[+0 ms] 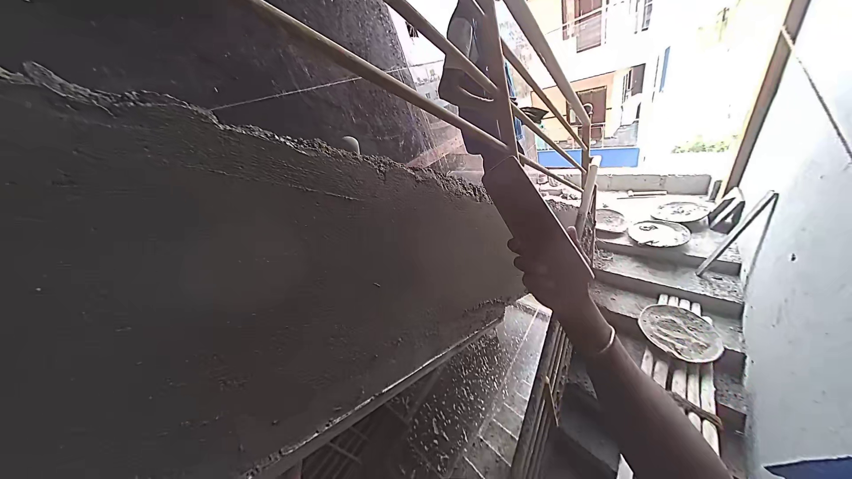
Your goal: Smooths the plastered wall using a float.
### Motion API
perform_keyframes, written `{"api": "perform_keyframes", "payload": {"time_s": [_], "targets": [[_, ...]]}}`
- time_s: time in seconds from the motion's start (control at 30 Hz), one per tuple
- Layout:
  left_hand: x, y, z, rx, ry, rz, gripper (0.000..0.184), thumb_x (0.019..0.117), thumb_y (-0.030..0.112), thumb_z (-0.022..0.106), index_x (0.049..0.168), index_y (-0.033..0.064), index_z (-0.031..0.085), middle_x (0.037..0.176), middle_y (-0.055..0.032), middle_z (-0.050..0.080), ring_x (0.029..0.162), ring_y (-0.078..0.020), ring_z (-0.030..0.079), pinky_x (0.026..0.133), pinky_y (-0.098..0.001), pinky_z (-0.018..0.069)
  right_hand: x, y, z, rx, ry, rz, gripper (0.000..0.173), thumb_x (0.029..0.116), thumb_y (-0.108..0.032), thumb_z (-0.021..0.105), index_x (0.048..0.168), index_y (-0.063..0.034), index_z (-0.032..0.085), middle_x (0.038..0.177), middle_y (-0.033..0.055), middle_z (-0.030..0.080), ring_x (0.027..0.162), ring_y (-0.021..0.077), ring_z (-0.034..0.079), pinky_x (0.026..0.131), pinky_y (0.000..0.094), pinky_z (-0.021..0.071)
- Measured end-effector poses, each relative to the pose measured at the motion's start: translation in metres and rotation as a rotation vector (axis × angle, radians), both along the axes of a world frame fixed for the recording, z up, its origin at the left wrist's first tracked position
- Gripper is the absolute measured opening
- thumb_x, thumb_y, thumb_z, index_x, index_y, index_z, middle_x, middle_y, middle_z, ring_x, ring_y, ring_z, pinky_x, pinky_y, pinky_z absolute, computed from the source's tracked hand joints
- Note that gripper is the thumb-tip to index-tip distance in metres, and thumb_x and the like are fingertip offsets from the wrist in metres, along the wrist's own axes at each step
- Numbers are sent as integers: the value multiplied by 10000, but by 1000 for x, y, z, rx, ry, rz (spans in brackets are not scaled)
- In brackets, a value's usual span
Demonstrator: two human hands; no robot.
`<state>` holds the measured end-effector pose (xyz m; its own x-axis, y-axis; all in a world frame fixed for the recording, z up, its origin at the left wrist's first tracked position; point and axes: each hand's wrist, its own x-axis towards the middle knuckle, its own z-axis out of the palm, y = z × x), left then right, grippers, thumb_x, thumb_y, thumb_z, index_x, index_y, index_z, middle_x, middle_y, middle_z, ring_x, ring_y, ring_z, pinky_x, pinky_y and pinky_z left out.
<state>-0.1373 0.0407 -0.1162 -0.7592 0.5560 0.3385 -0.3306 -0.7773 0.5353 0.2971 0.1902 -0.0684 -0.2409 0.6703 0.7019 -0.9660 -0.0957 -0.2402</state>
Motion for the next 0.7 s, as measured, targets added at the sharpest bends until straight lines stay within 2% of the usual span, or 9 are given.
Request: {"api": "perform_keyframes", "payload": {"time_s": [0.07, 0.17, 0.23, 0.3, 0.37, 0.43, 0.5, 0.63, 0.7], "targets": [[-37, 7, -29, 70, 167, -112, 403, 931, 157, 689, 1258, 29, 491, 1133, -162, 672, 1101, -297, 674, 985, -505, 553, -11, -11, -19, -33, 78, 200, 795, 890, -751, 543, 1295, -68, 587, 1197, 170, 634, 592, 145, 602, 477, 210, 497], [-40, 13, -35, 4, 96, -8, 464, 912, 210, 739, 1286, 87, 492, 1138, -99, 683, 1061, -242, 696, 933, -461, 593, -30, -27, -39, -175, 184, 381, 576, 975, -476, 597, 1244, 33, 580, 1111, 185, 661, 560, 146, 629, 494, 206, 543], [-53, 16, -44, 42, 131, -19, 591, 831, 249, 840, 1287, 73, 509, 1137, -118, 698, 1029, -261, 715, 877, -475, 618, -42, -35, -45, -259, 225, 405, 525, 989, -411, 582, 1250, 45, 574, 1121, 215, 666, 583, 187, 664, 506, 235, 576], [-54, 17, -44, 39, 152, -32, 663, 787, 271, 875, 1294, 75, 497, 1140, -119, 692, 1031, -261, 712, 873, -476, 619, -52, -38, -53, -322, 238, 318, 526, 986, -437, 583, 1266, 8, 574, 1175, 249, 649, 689, 260, 698, 548, 297, 601], [-52, 17, -43, 12, 148, -40, 718, 760, 282, 898, 1317, 90, 486, 1158, -113, 689, 1044, -262, 708, 887, -481, 613, -60, -40, -68, -380, 177, 104, 543, 976, -488, 574, 1239, -13, 583, 1117, 233, 658, 830, 291, 697, 666, 356, 605], [-51, 15, -41, -9, 134, -28, 649, 804, 257, 856, 1309, 86, 486, 1144, -110, 686, 1041, -256, 705, 885, -477, 613, -71, -50, -78, -512, 70, -194, 443, 1003, -440, 477, 1078, -36, 642, 928, 160, 700, 800, 237, 699, 684, 364, 596], [-51, 16, -40, -19, 114, -20, 616, 842, 220, 815, 1328, 94, 458, 1157, -112, 676, 1051, -265, 702, 889, -488, 612, -85, -68, -64, -746, -32, -468, 465, 1092, -278, 250, 908, -88, 632, 764, 86, 715, 703, 160, 716, 626, 346, 620], [-49, 16, -39, -12, 115, -34, 680, 793, 260, 868, 1327, 126, 470, 1153, -87, 680, 1027, -250, 709, 869, -471, 621, -94, -65, -80, -725, -79, -453, 451, 1071, -214, 246, 896, -82, 639, 761, 86, 711, 695, 148, 708, 627, 332, 614], [-47, 16, -36, -6, 119, -29, 617, 808, 240, 850, 1294, 116, 490, 1126, -84, 689, 1006, -240, 716, 852, -460, 627, -99, -59, -91, -711, -139, -438, 453, 1080, -241, 251, 918, -93, 648, 771, 65, 710, 703, 122, 702, 631, 299, 608]]}}
